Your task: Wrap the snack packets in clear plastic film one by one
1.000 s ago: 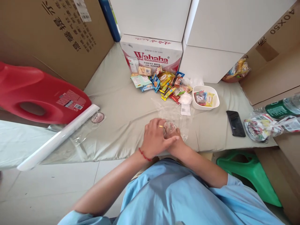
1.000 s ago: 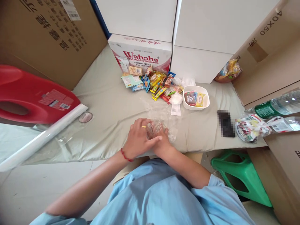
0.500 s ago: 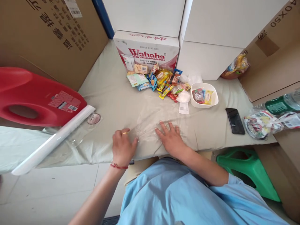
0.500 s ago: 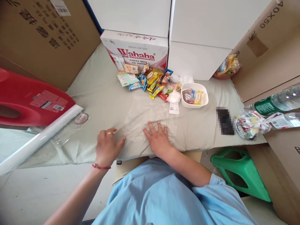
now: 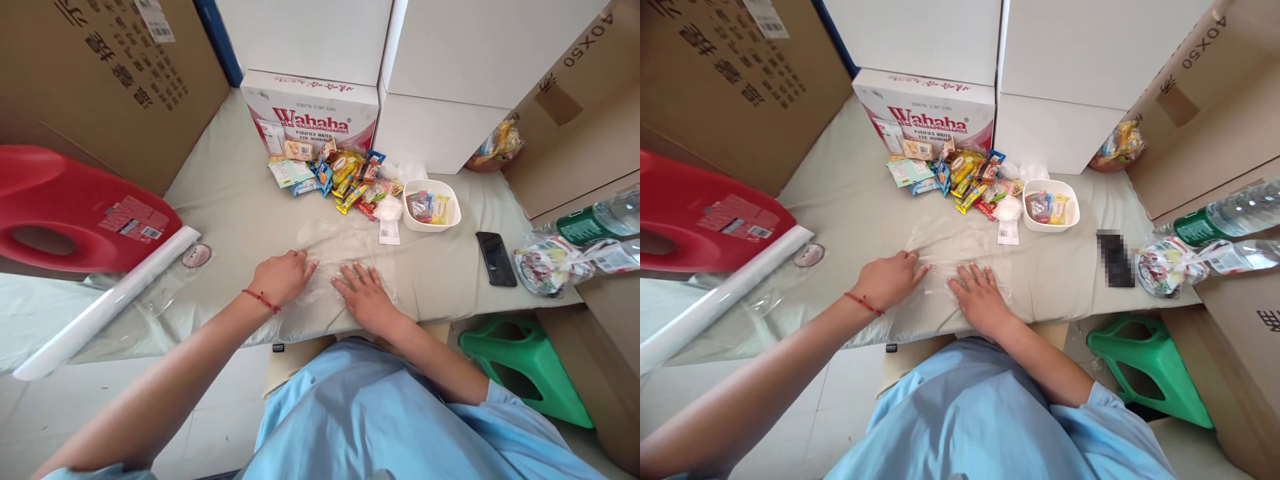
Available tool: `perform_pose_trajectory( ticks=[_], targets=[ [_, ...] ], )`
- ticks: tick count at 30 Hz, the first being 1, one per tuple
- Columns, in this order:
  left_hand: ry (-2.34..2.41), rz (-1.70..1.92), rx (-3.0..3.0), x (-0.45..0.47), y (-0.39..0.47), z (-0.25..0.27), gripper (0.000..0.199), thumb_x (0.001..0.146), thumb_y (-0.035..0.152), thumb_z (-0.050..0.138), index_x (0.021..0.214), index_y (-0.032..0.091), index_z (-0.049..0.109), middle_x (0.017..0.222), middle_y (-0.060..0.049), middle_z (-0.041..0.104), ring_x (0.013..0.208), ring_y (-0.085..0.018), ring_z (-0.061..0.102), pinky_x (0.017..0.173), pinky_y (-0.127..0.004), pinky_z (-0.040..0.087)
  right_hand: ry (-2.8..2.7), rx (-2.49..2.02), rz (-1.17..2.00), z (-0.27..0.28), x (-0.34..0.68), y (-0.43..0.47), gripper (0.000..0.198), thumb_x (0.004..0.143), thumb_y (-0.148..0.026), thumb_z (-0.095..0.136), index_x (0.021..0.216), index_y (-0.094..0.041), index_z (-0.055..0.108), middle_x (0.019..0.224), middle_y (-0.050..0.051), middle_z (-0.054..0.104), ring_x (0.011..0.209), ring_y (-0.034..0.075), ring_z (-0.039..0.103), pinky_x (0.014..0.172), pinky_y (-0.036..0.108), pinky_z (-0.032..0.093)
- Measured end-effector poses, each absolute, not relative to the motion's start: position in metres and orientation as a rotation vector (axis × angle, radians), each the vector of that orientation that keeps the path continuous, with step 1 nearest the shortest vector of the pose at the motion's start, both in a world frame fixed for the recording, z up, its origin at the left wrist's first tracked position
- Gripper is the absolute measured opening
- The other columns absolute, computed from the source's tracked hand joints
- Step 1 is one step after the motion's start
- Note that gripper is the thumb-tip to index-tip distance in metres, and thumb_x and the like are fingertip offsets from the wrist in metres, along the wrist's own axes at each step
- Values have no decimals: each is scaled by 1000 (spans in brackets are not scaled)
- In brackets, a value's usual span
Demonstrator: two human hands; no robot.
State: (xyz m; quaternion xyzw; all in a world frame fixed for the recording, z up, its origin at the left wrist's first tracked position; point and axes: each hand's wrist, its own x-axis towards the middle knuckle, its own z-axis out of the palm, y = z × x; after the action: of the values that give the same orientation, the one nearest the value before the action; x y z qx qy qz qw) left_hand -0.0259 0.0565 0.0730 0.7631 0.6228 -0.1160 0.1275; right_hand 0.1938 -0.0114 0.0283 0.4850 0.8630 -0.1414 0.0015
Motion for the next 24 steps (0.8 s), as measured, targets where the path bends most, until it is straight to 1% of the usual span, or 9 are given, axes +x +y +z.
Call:
perform_pose_trajectory(
  ticks=[4,7,9,12,15,17,20,22,24],
  targets=[
    [1890,-329,2310,-28,45,62,50,102,49,38,125,12,65,122,-22,68,98,-37,70,74,-44,54,2825,1551,-475,15,207,-13,53,106,-27,46,159,-23,45,173,12,27,160,34,25,128,61,24],
    [1830,-207,2442,-39,37,50,52,100,49,46,131,12,64,130,-22,65,113,-37,64,87,-47,53,2936,1540,-550,8,220,-14,62,105,-25,48,165,-20,32,173,15,26,160,29,26,129,57,25],
    [1813,-102,2496,-51,29,40,57,98,53,50,139,14,61,142,-20,61,121,-39,59,97,-51,49,3003,1475,-628,6,232,-16,65,104,-26,50,166,-19,29,170,15,32,160,28,27,130,57,26],
    [1827,67,2532,-71,14,23,58,100,56,48,144,21,60,154,-17,55,141,-43,46,112,-61,36,3062,1354,-737,6,255,-23,55,104,-28,53,158,-24,45,165,10,45,159,29,28,128,59,30],
    [1741,204,2562,-84,-3,5,60,104,53,39,153,21,52,162,-17,47,153,-38,37,122,-63,20,3102,1337,-885,11,281,-28,41,104,-28,55,145,-25,60,160,10,50,155,29,37,124,56,39],
    [1698,235,2555,-87,-9,-3,62,105,52,35,157,20,46,166,-18,40,153,-36,39,123,-64,18,3094,1470,-1002,19,298,-23,34,104,-29,55,136,-26,66,154,11,57,145,27,51,118,50,48],
    [1691,267,2529,-87,-11,-7,63,105,54,34,158,21,45,168,-18,36,153,-36,40,123,-67,16,2985,1823,-1002,39,311,11,27,104,-31,53,124,-26,71,129,10,72,115,23,71,99,42,59],
    [1689,289,2512,-87,-9,-6,63,105,54,34,158,22,45,168,-17,35,152,-36,40,123,-68,15,2914,1982,-813,52,309,51,26,103,-31,52,119,-24,72,110,9,76,96,23,74,86,40,62],
    [1683,302,2501,-88,-8,-5,62,104,54,35,158,24,46,168,-17,36,152,-36,40,123,-68,15,2904,2032,-512,62,298,100,28,101,-29,52,119,-21,72,106,11,75,94,26,71,86,43,60]
  ],
)
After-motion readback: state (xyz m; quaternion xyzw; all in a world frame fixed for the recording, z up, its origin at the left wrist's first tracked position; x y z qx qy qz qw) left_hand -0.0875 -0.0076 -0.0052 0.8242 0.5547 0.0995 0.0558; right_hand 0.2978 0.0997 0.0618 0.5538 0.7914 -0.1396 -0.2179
